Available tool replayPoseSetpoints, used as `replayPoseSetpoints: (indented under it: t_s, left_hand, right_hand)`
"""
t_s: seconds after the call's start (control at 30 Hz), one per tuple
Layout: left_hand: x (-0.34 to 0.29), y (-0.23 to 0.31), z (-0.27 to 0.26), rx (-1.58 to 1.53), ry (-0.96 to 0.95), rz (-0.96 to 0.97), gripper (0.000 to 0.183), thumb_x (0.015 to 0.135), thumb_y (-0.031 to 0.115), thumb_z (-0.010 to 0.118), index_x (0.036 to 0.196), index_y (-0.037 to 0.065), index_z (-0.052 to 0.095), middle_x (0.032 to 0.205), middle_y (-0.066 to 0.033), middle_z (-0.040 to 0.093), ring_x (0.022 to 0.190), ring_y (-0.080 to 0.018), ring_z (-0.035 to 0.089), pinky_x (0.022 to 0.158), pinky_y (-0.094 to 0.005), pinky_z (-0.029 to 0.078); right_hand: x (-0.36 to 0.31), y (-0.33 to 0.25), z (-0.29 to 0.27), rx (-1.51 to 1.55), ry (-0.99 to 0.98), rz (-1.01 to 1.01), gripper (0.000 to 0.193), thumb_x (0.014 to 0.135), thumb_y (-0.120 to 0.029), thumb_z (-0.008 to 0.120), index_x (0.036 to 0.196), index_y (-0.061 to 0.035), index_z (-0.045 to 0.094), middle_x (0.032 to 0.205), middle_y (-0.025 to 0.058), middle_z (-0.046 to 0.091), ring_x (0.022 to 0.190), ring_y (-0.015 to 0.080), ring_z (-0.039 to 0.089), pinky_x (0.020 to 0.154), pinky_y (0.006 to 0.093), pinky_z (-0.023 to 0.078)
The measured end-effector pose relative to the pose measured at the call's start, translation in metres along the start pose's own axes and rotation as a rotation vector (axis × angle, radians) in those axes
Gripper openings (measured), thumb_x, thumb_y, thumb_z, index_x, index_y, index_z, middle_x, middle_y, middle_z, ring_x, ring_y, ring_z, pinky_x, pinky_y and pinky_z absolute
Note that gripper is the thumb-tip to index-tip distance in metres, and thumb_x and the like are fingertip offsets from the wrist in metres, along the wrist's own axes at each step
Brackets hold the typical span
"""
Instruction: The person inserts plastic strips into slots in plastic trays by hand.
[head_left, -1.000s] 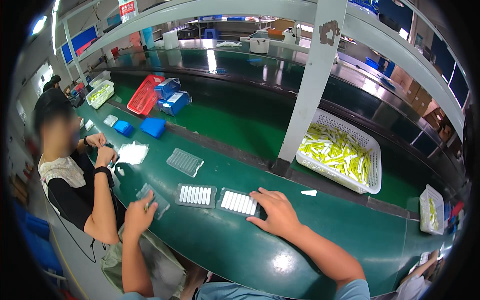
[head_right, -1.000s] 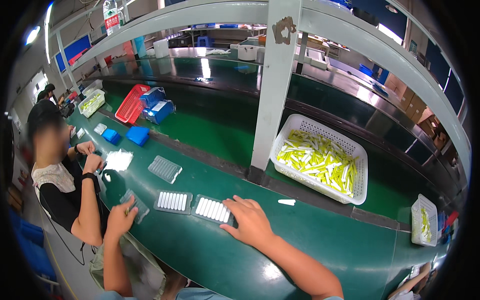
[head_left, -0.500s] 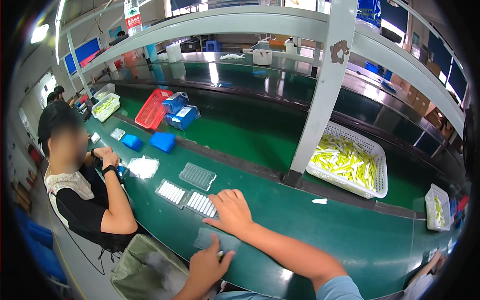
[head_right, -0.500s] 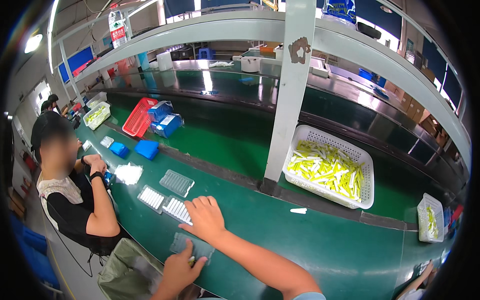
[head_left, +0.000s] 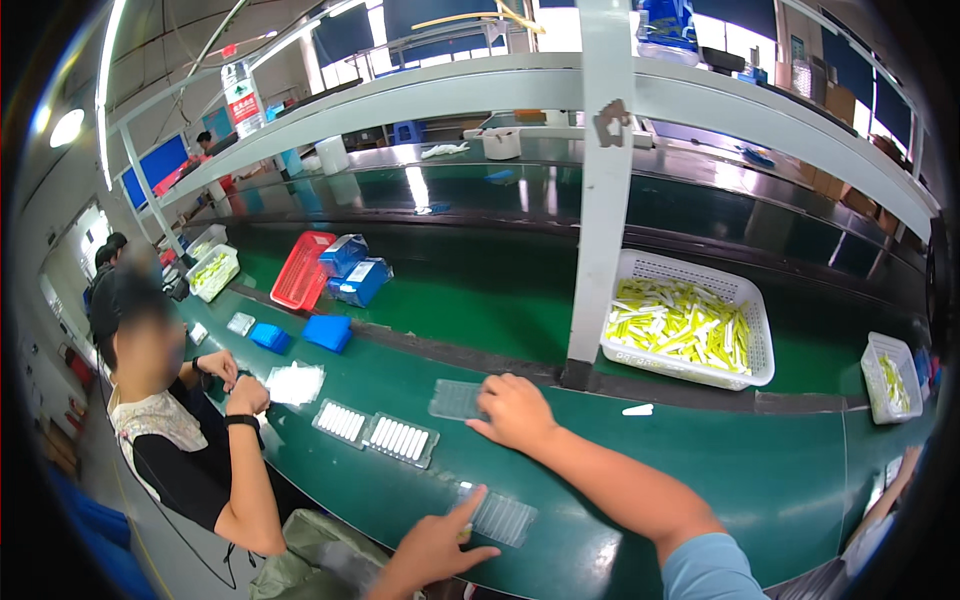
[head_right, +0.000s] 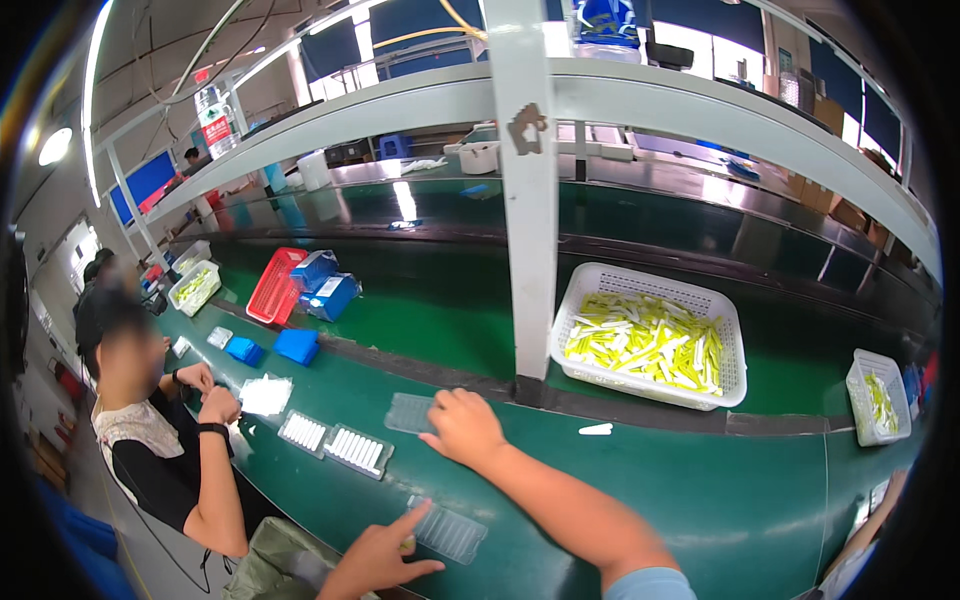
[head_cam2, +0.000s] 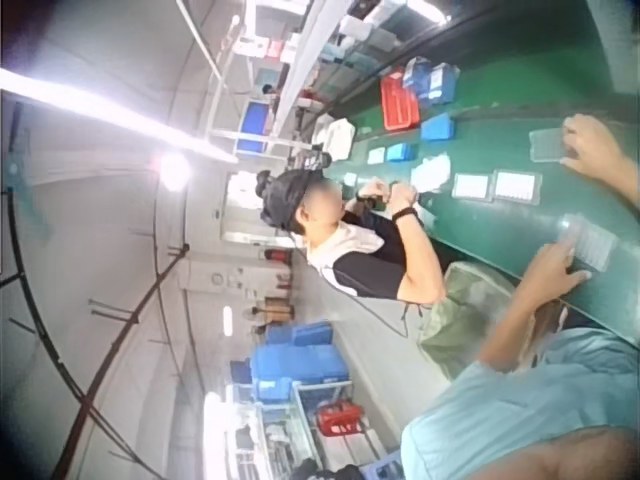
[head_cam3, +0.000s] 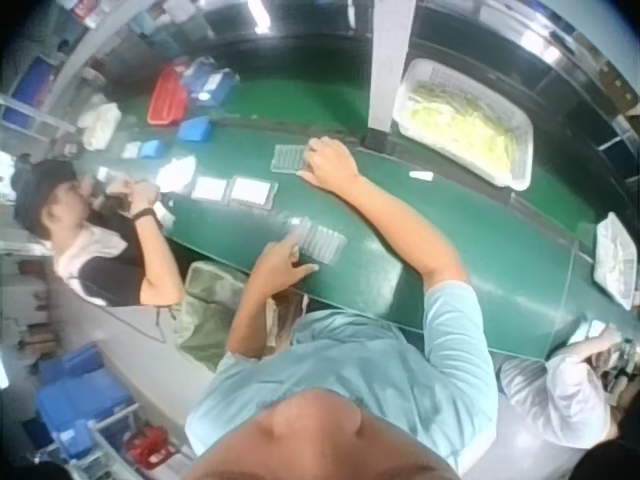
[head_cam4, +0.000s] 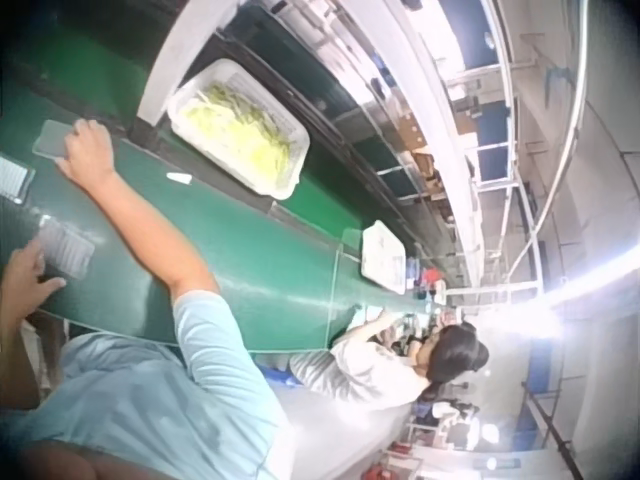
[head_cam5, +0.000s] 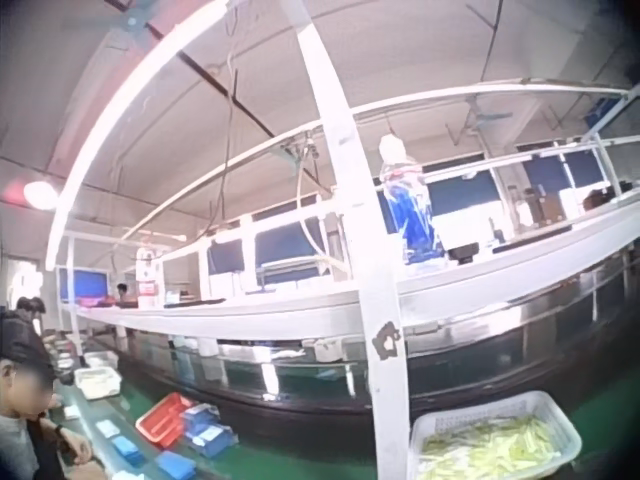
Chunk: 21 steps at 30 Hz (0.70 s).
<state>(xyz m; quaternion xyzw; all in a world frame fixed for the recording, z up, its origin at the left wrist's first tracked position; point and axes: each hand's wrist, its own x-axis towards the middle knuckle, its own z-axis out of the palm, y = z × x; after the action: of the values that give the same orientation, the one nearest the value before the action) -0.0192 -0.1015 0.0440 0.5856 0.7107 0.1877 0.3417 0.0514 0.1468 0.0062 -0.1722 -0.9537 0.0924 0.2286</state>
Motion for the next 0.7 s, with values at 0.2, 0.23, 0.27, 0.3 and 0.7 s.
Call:
replayPoseSetpoints:
  t_s: [0.2,0.23,0.27,0.3,0.7]
  left_hand:
    - [0.029,-0.007,-0.022,0.407,-0.039,-0.015,0.092,0.070,0.062,0.078,0.147,0.021,0.048,0.074,-0.0118,0.069,0.077,-0.0350,0.070,0.071,-0.0447,0.055]
    - [0.035,-0.009,-0.022,0.411,-0.056,0.003,0.092,0.070,0.062,0.078,0.147,0.021,0.048,0.074,-0.0118,0.069,0.077,-0.0350,0.070,0.071,-0.0447,0.055]
    - [0.042,-0.008,-0.021,0.371,-0.008,0.025,0.090,0.069,0.062,0.079,0.144,0.020,0.052,0.075,-0.0124,0.069,0.078,-0.0344,0.070,0.072,-0.0444,0.055]
    - [0.048,-0.006,-0.016,0.325,0.039,0.041,0.087,0.068,0.062,0.080,0.140,0.019,0.057,0.076,-0.0130,0.069,0.078,-0.0338,0.070,0.072,-0.0440,0.056]
    - [0.120,0.070,0.052,0.293,-0.075,0.453,0.082,0.071,0.062,0.077,0.134,0.011,0.059,0.105,-0.0149,0.073,0.091,-0.0334,0.071,0.080,-0.0407,0.056]
  right_hand:
    - [-0.099,0.030,-0.040,0.089,0.003,-0.051,0.023,0.078,-0.027,0.078,0.092,-0.0089,0.074,0.109,0.0071,0.062,0.101,0.0265,0.057,0.091,0.0374,0.050]
    - [-0.115,0.033,-0.052,0.082,0.005,-0.027,0.023,0.078,-0.027,0.078,0.092,-0.0089,0.074,0.109,0.0071,0.062,0.101,0.0265,0.057,0.091,0.0374,0.050]
    - [-0.132,0.036,-0.067,0.090,-0.028,0.005,0.022,0.079,-0.026,0.078,0.091,-0.0083,0.074,0.109,0.0072,0.062,0.102,0.0265,0.057,0.091,0.0370,0.050]
    - [-0.149,0.039,-0.081,0.105,-0.066,0.035,0.021,0.079,-0.026,0.078,0.090,-0.0078,0.074,0.110,0.0072,0.062,0.102,0.0266,0.057,0.091,0.0365,0.050]
    - [-0.319,0.031,-0.190,0.176,-0.052,0.341,0.017,0.072,-0.011,0.083,0.087,-0.0074,0.076,0.116,0.0070,0.068,0.112,0.0304,0.064,0.094,0.0404,0.055]
